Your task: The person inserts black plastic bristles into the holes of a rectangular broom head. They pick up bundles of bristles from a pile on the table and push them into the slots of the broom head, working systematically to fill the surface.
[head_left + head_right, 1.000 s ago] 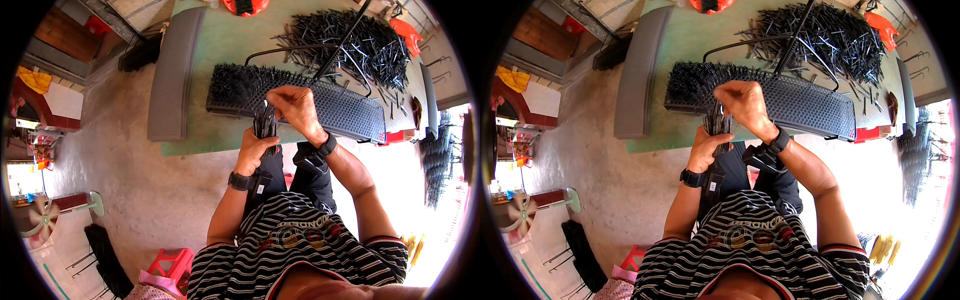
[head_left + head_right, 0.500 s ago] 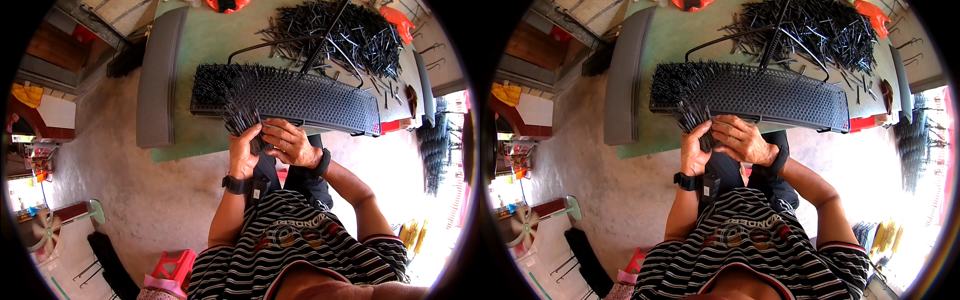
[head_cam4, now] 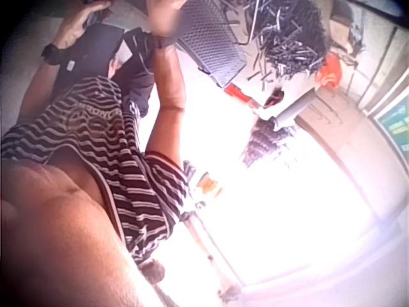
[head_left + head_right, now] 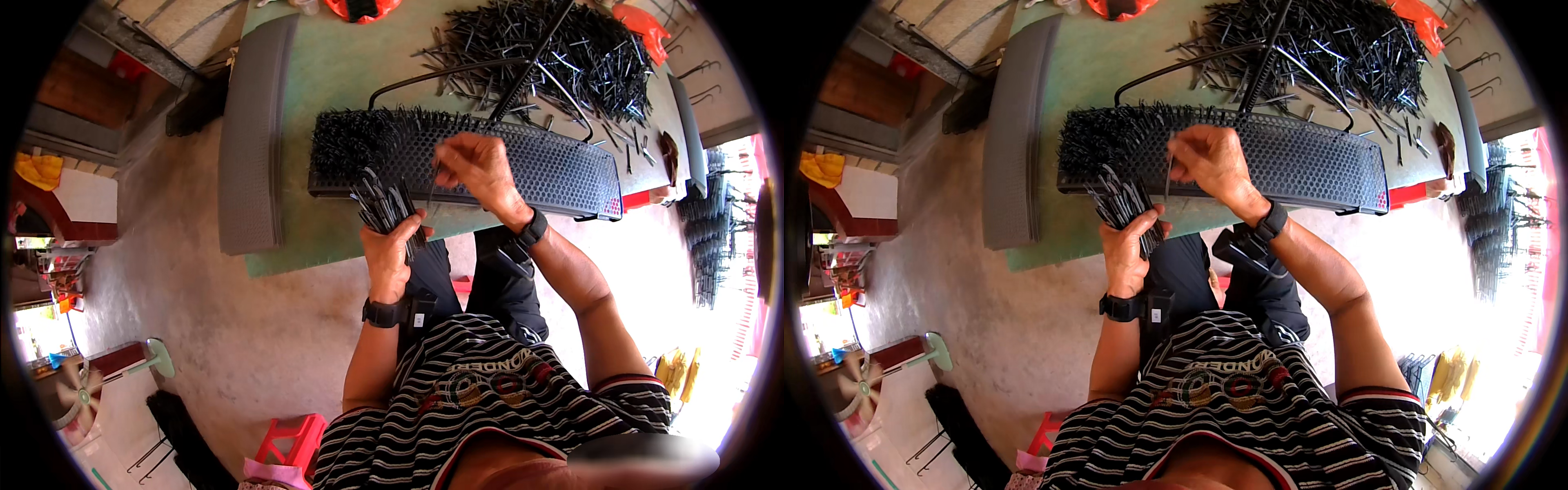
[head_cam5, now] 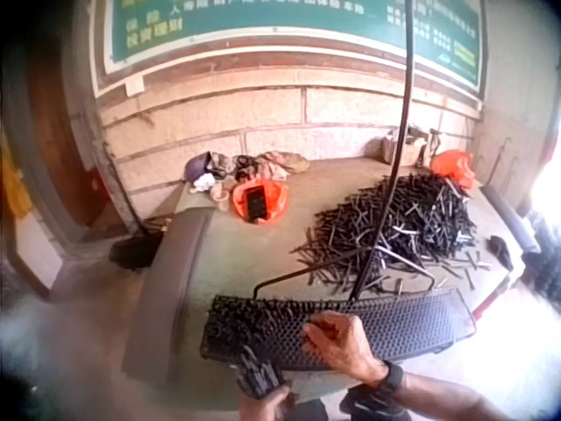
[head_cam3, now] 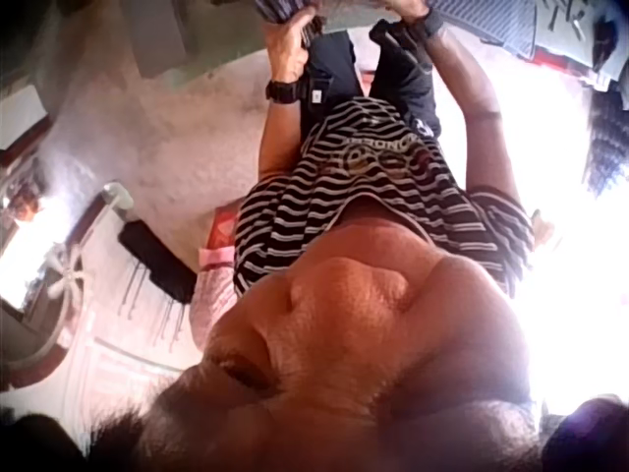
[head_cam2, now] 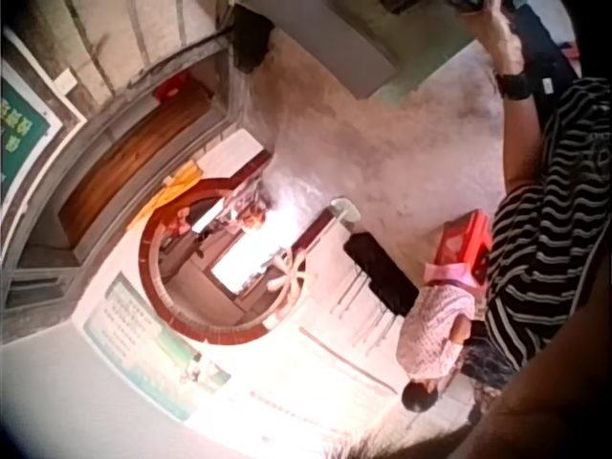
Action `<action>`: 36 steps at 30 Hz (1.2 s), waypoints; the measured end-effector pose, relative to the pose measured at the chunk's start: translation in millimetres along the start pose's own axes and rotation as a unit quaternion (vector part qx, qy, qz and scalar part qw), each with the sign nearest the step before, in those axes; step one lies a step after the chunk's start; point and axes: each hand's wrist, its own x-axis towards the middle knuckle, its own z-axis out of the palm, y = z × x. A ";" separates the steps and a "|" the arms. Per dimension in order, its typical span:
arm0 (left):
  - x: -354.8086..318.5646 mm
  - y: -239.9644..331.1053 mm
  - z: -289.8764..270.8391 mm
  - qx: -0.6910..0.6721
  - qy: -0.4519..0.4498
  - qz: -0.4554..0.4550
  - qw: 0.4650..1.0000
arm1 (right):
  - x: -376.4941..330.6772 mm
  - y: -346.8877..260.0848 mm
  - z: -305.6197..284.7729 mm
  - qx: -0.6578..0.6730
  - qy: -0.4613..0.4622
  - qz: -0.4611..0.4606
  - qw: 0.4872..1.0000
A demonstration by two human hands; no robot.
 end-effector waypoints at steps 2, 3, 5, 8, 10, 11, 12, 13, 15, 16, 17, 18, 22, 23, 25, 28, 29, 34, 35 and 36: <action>1.6 -0.1 -1.3 0.003 -0.002 0.011 1.000 | 10.1 -5.9 4.5 -0.056 0.064 -0.127 0.988; 1.8 0.1 -2.0 0.005 -0.002 0.017 1.000 | 13.9 -11.5 6.7 -0.083 0.095 -0.189 0.974; 2.5 -0.1 -1.3 -0.001 0.002 0.021 1.000 | 21.3 -18.3 8.9 -0.165 0.090 -0.237 0.953; 4.4 -2.2 -4.1 0.007 0.012 0.013 1.000 | 36.1 -13.8 11.5 -0.189 0.077 -0.268 0.941; 6.1 -3.5 -5.9 0.008 0.014 0.005 1.000 | 43.9 -8.4 10.9 -0.217 0.065 -0.261 0.939; 6.6 -3.7 -6.6 0.004 0.013 0.002 1.000 | 46.8 -5.5 11.1 -0.229 0.059 -0.257 0.937; 7.1 -4.0 -7.0 0.000 0.012 0.000 1.000 | 48.5 -3.3 11.3 -0.227 0.058 -0.256 0.938; 6.7 -3.7 -6.5 -0.002 0.016 0.000 1.000 | 49.8 -1.4 11.3 -0.225 0.057 -0.256 0.938; 5.4 -1.3 -4.7 -0.005 0.026 0.001 1.000 | 52.6 0.9 12.2 -0.223 0.054 -0.257 0.939; 5.6 -1.2 -4.5 -0.007 0.031 0.000 1.000 | 53.8 1.6 12.4 -0.224 0.053 -0.258 0.938; 5.9 -1.2 -4.1 -0.009 0.035 -0.002 0.999 | 54.9 2.4 12.0 -0.225 0.052 -0.259 0.938; 6.3 -1.3 -3.7 -0.012 0.038 -0.004 0.999 | 56.3 4.1 12.0 -0.238 0.055 -0.264 0.933; 8.6 -4.9 -3.7 -0.030 0.039 0.009 0.999 | 64.5 4.8 8.1 -0.364 0.025 -0.326 0.872; 8.2 -4.0 -1.7 -0.037 0.033 0.019 0.999 | 66.0 3.8 6.4 -0.413 0.009 -0.351 0.841; 7.8 -4.3 0.1 -0.044 0.023 0.030 0.998 | 67.1 3.7 6.7 -0.439 0.020 -0.385 0.812; 8.8 -5.1 0.0 -0.045 0.015 0.036 0.998 | 55.5 -6.9 10.4 -0.407 0.031 -0.300 0.862; 8.7 -5.1 0.8 -0.045 0.012 0.033 0.998 | 46.7 -13.7 11.6 -0.384 0.034 -0.246 0.889; 6.9 -2.5 10.1 -0.059 0.003 0.015 0.998 | 23.6 -9.6 2.3 -0.115 -0.157 0.084 0.977; 7.4 -3.7 8.3 -0.051 0.003 0.001 0.999 | 23.4 -9.9 0.5 -0.084 -0.108 0.064 0.989; 8.2 -5.1 6.8 -0.042 0.003 -0.013 0.999 | 23.9 -11.0 -1.2 -0.051 -0.059 0.043 0.996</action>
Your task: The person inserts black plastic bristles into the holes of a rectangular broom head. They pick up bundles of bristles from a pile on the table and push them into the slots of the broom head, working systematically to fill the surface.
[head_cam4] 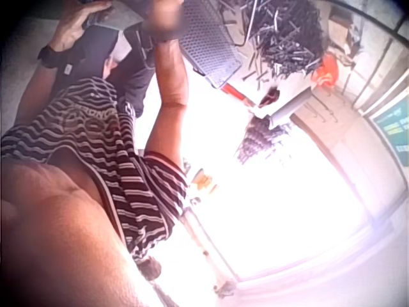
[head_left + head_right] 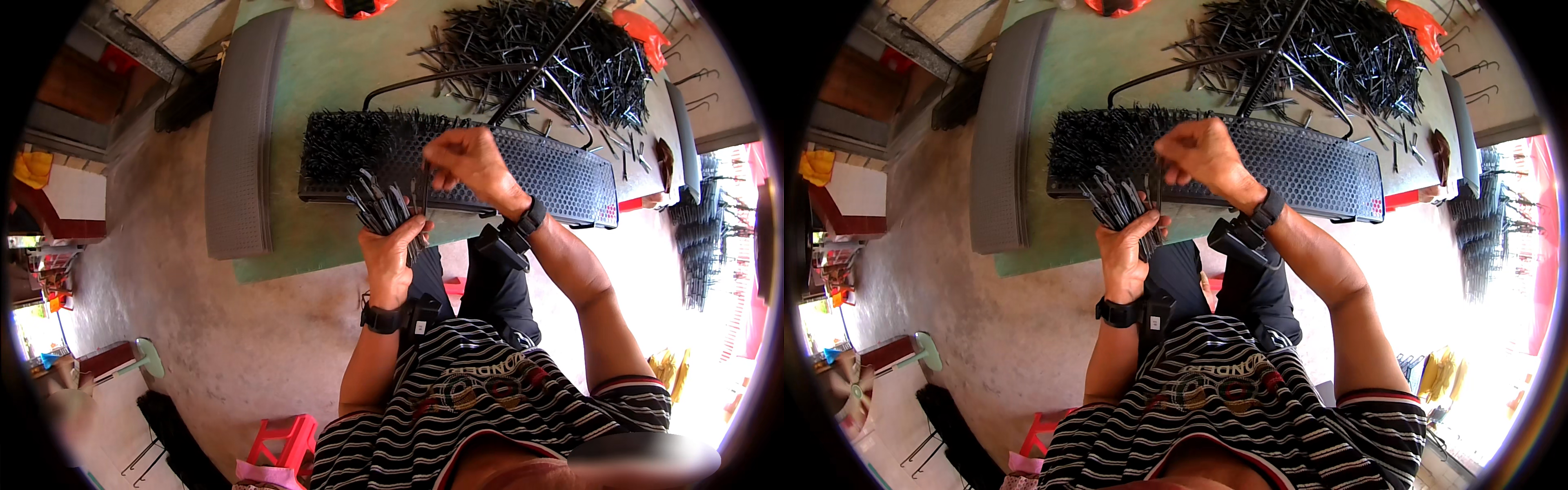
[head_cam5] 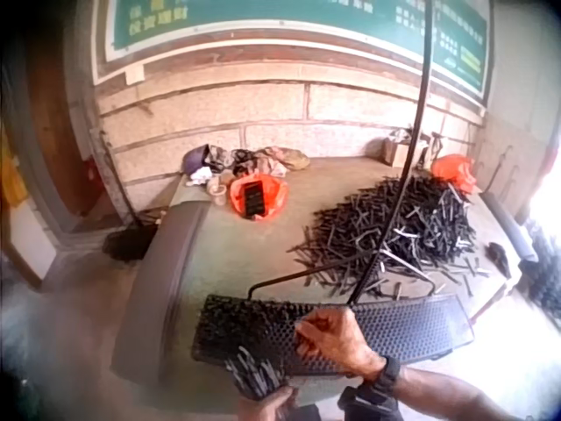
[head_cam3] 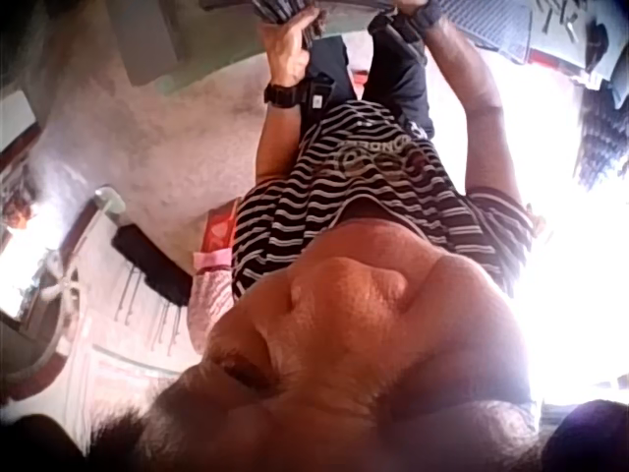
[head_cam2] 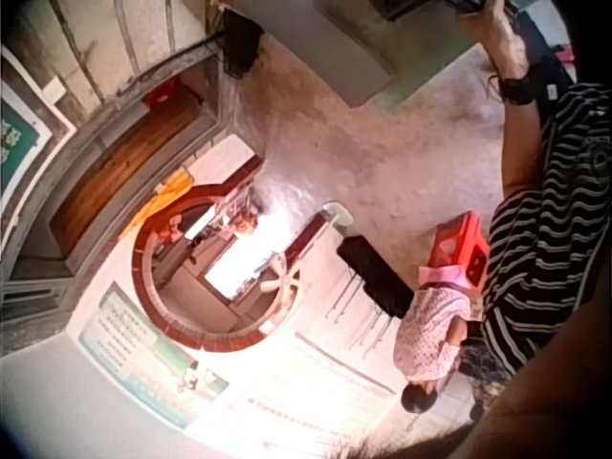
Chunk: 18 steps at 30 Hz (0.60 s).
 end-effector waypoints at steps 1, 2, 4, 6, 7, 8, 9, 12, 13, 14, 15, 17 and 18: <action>1.2 -2.1 -1.1 0.007 -0.002 0.010 1.000 | 0.8 -1.5 -1.8 0.033 0.049 -0.020 0.998; 2.4 -4.6 -2.2 0.014 -0.003 0.020 1.000 | 4.1 -4.4 -4.0 0.029 0.075 -0.059 0.995; 2.1 -5.4 -2.4 0.024 -0.004 0.018 1.000 | 8.2 -7.3 -2.0 -0.030 0.136 -0.157 0.978; 0.2 -2.8 -2.1 0.028 -0.005 -0.003 1.000 | 11.0 -8.0 1.1 -0.109 0.173 -0.247 0.947; 0.3 -3.2 -2.0 0.030 -0.007 -0.002 1.000 | 12.7 -6.1 0.3 -0.122 0.168 -0.261 0.943; -0.1 -3.6 -2.2 0.033 -0.009 -0.001 0.999 | 15.1 -3.2 -0.3 -0.135 0.162 -0.275 0.938; -0.3 -3.6 -2.5 0.035 -0.011 0.000 0.999 | 17.3 -0.9 -0.5 -0.148 0.156 -0.289 0.933; 0.5 -2.3 -4.5 0.051 -0.005 -0.010 0.999 | 21.5 2.4 0.7 -0.171 0.156 -0.293 0.928; 0.9 -1.6 -5.1 0.059 0.000 -0.019 0.998 | 23.1 5.1 0.5 -0.186 0.153 -0.302 0.922; 1.4 -0.7 -5.2 0.067 0.005 -0.027 0.997 | 24.8 8.2 -0.4 -0.201 0.151 -0.312 0.916; 1.7 0.0 -5.1 0.075 0.009 -0.036 0.997 | 26.0 9.4 -0.9 -0.216 0.148 -0.321 0.910; -0.5 3.0 -1.9 0.048 -0.002 -0.018 0.999 | 27.6 6.9 0.4 -0.229 0.143 -0.345 0.899; -1.4 4.0 -1.1 0.035 -0.007 -0.009 0.999 | 28.2 5.8 1.5 -0.235 0.140 -0.356 0.893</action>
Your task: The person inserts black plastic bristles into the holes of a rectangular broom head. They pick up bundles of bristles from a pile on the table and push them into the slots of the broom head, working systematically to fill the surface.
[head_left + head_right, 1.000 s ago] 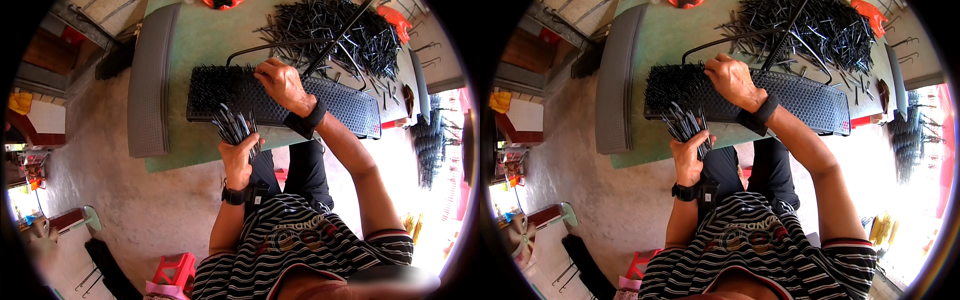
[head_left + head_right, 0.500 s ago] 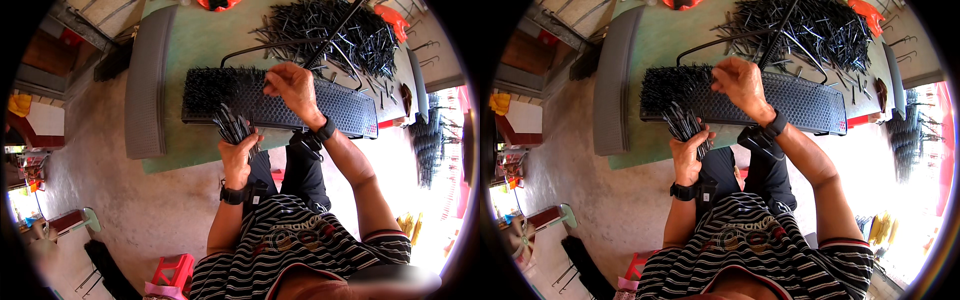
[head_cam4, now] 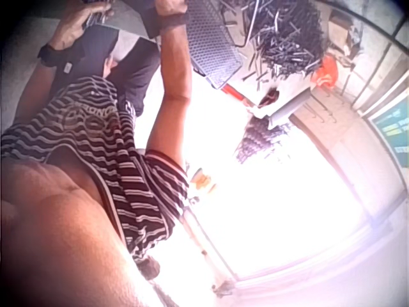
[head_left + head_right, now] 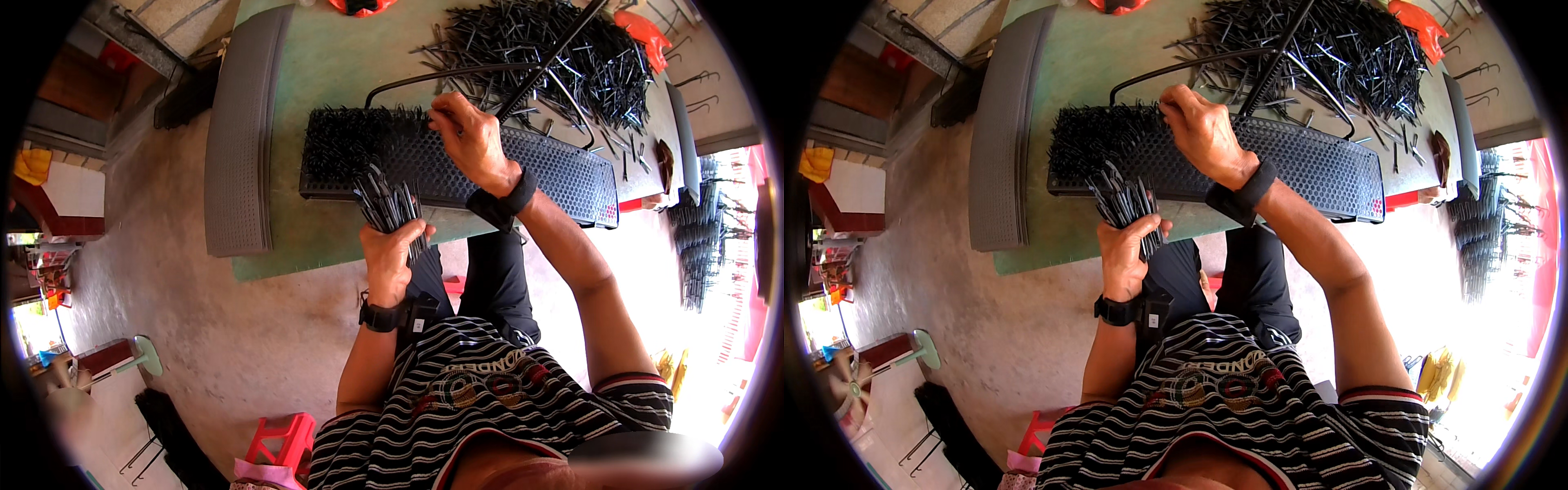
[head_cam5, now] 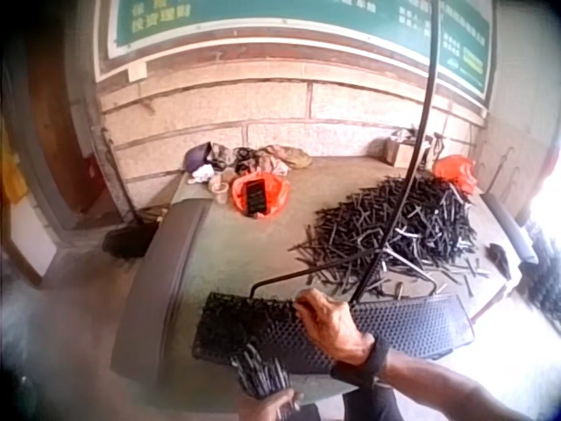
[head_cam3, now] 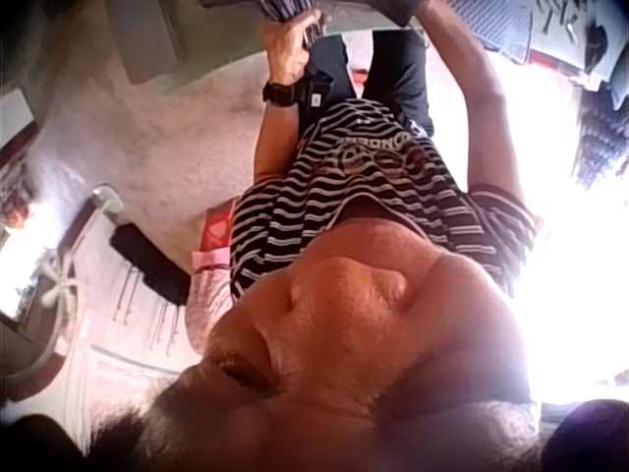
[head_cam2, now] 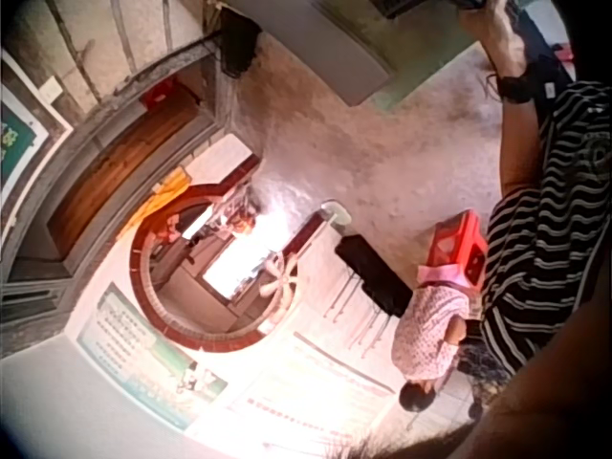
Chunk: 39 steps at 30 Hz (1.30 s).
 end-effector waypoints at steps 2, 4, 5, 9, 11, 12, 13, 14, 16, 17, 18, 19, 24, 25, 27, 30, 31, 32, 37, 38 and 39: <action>1.5 -1.8 -2.1 -0.005 -0.003 -0.004 1.000 | 0.7 0.6 2.2 -0.008 -0.003 0.009 1.000; 2.5 -2.3 -2.7 -0.008 -0.008 -0.004 1.000 | 1.7 2.7 3.2 -0.031 -0.020 -0.007 0.999; 2.3 -2.3 -2.8 -0.008 -0.010 -0.003 1.000 | 1.8 4.5 3.1 -0.049 -0.035 -0.026 0.998; -0.2 -2.2 -4.4 0.010 -0.017 -0.009 1.000 | -1.5 9.2 5.0 -0.162 -0.098 -0.079 0.979; -3.8 0.5 -2.1 0.037 -0.026 -0.010 0.999 | -2.5 -5.1 -0.3 -0.150 -0.075 -0.024 0.986; -5.2 1.6 -0.7 0.050 -0.030 -0.011 0.998 | -2.2 -13.1 -2.7 -0.143 -0.064 0.004 0.988; -5.4 1.9 0.1 0.059 -0.041 -0.008 0.997 | -2.0 -16.1 -3.2 -0.064 -0.121 0.053 0.989; -5.8 1.8 1.2 0.067 -0.055 -0.007 0.996 | -2.4 -18.6 -4.7 0.014 -0.176 0.103 0.979; -5.2 -1.9 1.8 0.073 -0.085 -0.003 0.994 | -1.8 -17.4 -5.0 0.167 -0.310 0.251 0.902; -4.4 -4.8 1.0 0.085 -0.092 -0.007 0.992 | -0.1 -20.1 -7.3 0.167 -0.294 0.274 0.900; -4.1 -7.5 -0.1 0.097 -0.100 -0.012 0.990 | 2.8 -25.1 -11.0 0.166 -0.278 0.297 0.898; -3.9 -9.5 -0.8 0.109 -0.107 -0.016 0.988 | 4.5 -27.7 -13.3 0.166 -0.263 0.320 0.895; -4.0 -11.8 -6.6 0.100 -0.087 -0.024 0.991 | 8.8 -25.9 -13.2 0.194 -0.029 0.252 0.948; -4.5 -10.1 -6.7 0.099 -0.079 -0.022 0.992 | 9.0 -25.0 -10.5 0.168 -0.006 0.216 0.962; -5.3 -9.4 -7.7 0.088 -0.070 -0.018 0.994 | 6.4 -21.5 -2.2 0.116 0.039 0.141 0.982; -5.4 -8.5 -9.2 0.059 -0.063 -0.015 0.996 | 1.1 -13.9 7.2 0.103 0.035 0.121 0.987; -5.7 -6.3 -8.2 0.052 -0.058 -0.018 0.997 | 0.3 -13.4 8.9 0.094 0.030 0.121 0.988; -5.8 -5.0 -7.9 0.046 -0.053 -0.021 0.997 | -0.6 -13.1 10.5 0.086 0.025 0.121 0.989; -5.4 -1.7 -8.6 0.049 -0.045 -0.022 0.998 | -4.6 -6.3 19.1 0.042 0.004 0.084 0.996; -5.6 -1.0 -8.6 0.048 -0.043 -0.023 0.998 | -4.8 -3.7 21.7 0.030 -0.010 0.075 0.997; -5.5 -0.8 -8.7 0.049 -0.041 -0.021 0.998 | -4.3 -2.4 23.0 0.017 -0.024 0.066 0.997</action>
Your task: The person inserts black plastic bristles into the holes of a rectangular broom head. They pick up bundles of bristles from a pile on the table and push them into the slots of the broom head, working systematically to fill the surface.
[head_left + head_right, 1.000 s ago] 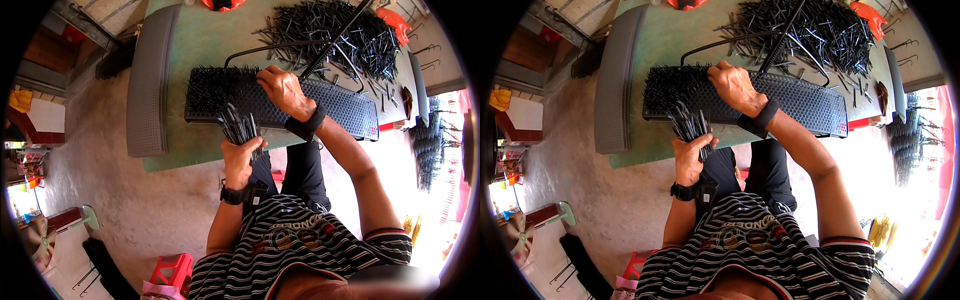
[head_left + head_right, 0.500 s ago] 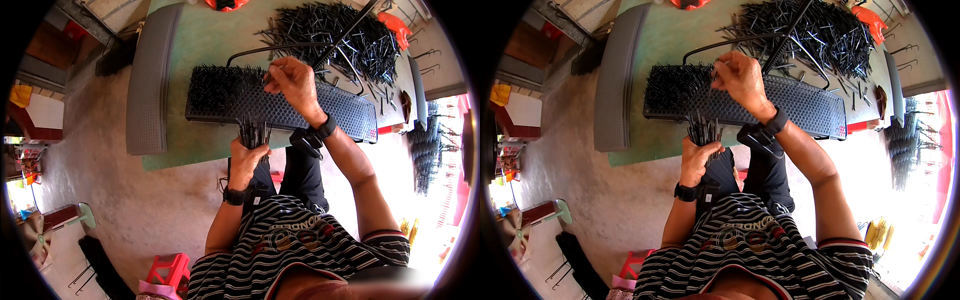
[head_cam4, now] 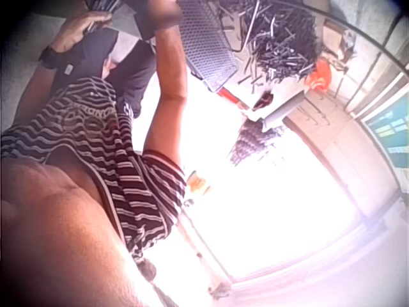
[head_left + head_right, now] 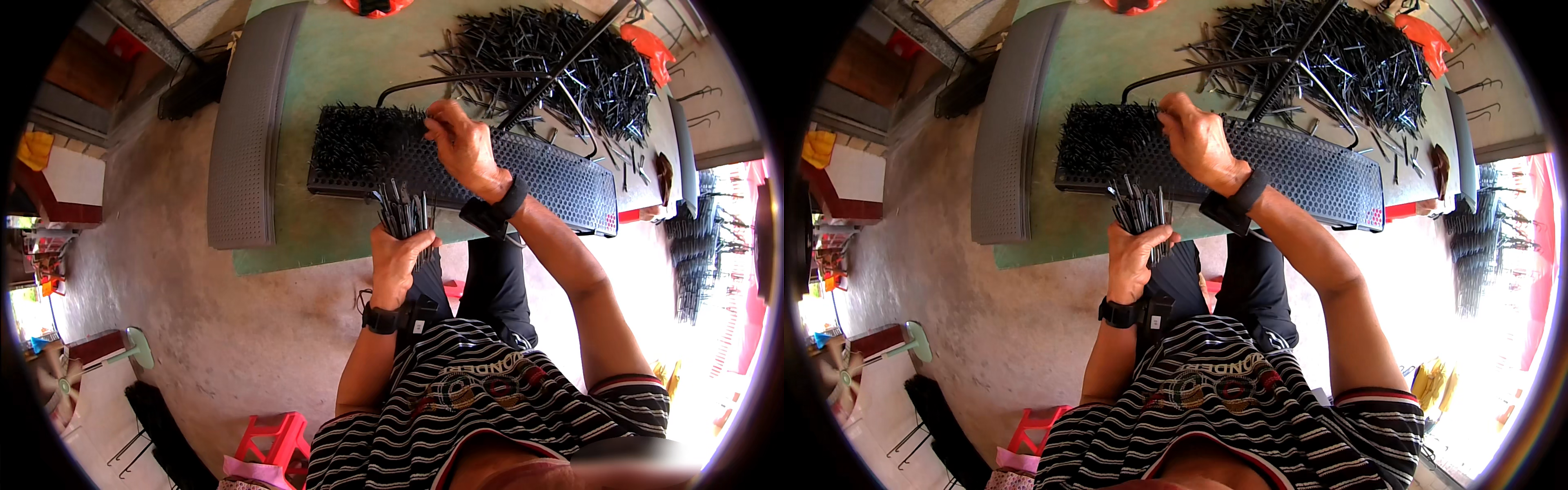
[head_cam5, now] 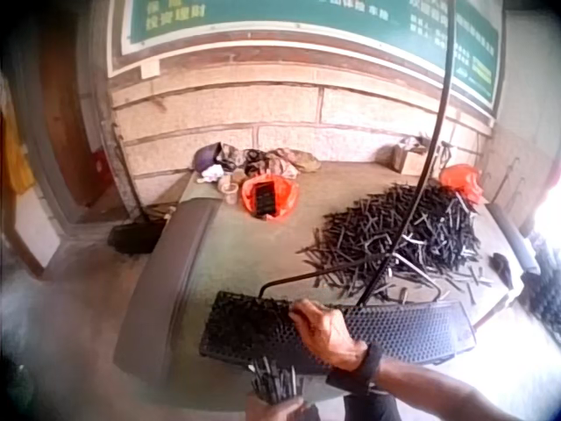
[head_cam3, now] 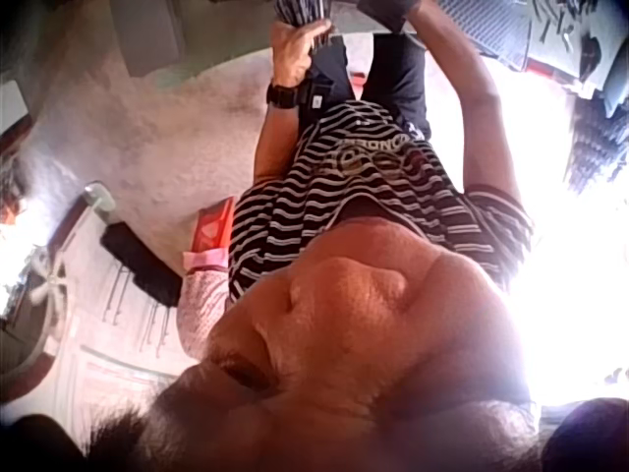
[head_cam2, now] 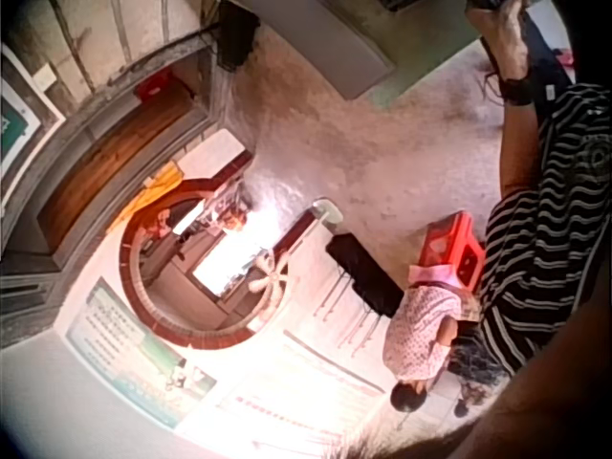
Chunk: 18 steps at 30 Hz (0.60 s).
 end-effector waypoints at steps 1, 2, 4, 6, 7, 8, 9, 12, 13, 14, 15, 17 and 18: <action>0.1 0.2 0.0 0.001 0.002 0.002 1.000 | 1.3 0.3 -2.7 -0.070 -0.009 -0.067 0.995; 0.1 0.5 -0.3 0.001 0.004 0.004 1.000 | 2.9 -0.3 -2.8 -0.104 -0.016 -0.099 0.989; 0.2 0.8 -0.8 0.003 0.003 0.006 1.000 | 5.5 -0.7 -3.1 -0.171 -0.031 -0.163 0.971; 0.9 0.4 -1.4 0.001 0.001 0.008 1.000 | 4.8 -3.4 -5.2 -0.176 -0.037 -0.153 0.972; 1.8 -0.6 -1.9 -0.001 0.000 0.009 1.000 | 3.6 -5.5 -7.0 -0.178 -0.040 -0.148 0.972; 2.4 -1.1 -2.3 -0.004 0.000 0.010 1.000 | 1.8 -11.3 -10.3 -0.099 -0.092 -0.065 0.989; 2.3 0.5 -2.2 -0.011 -0.008 -0.001 1.000 | -1.0 -19.6 -15.0 -0.019 -0.143 0.019 0.989; 2.4 2.9 -0.4 -0.022 -0.033 -0.037 0.999 | -13.0 -18.4 -18.3 0.196 -0.257 0.170 0.931; 4.3 -0.4 -0.8 -0.021 -0.039 -0.048 0.998 | -14.9 -18.3 -19.3 0.212 -0.276 0.183 0.920; 5.8 -2.9 -0.9 -0.020 -0.044 -0.061 0.997 | -16.9 -17.6 -19.5 0.228 -0.294 0.196 0.907; 5.9 -4.3 0.3 -0.019 -0.052 -0.051 0.997 | -19.1 -17.6 -18.0 0.227 -0.272 0.174 0.919; 5.7 -6.6 3.0 -0.017 -0.065 -0.030 0.997 | -16.5 -27.0 -22.9 0.211 -0.226 0.235 0.922; 5.9 -7.3 2.7 -0.009 -0.064 -0.028 0.998 | -14.9 -30.6 -24.5 0.203 -0.204 0.264 0.921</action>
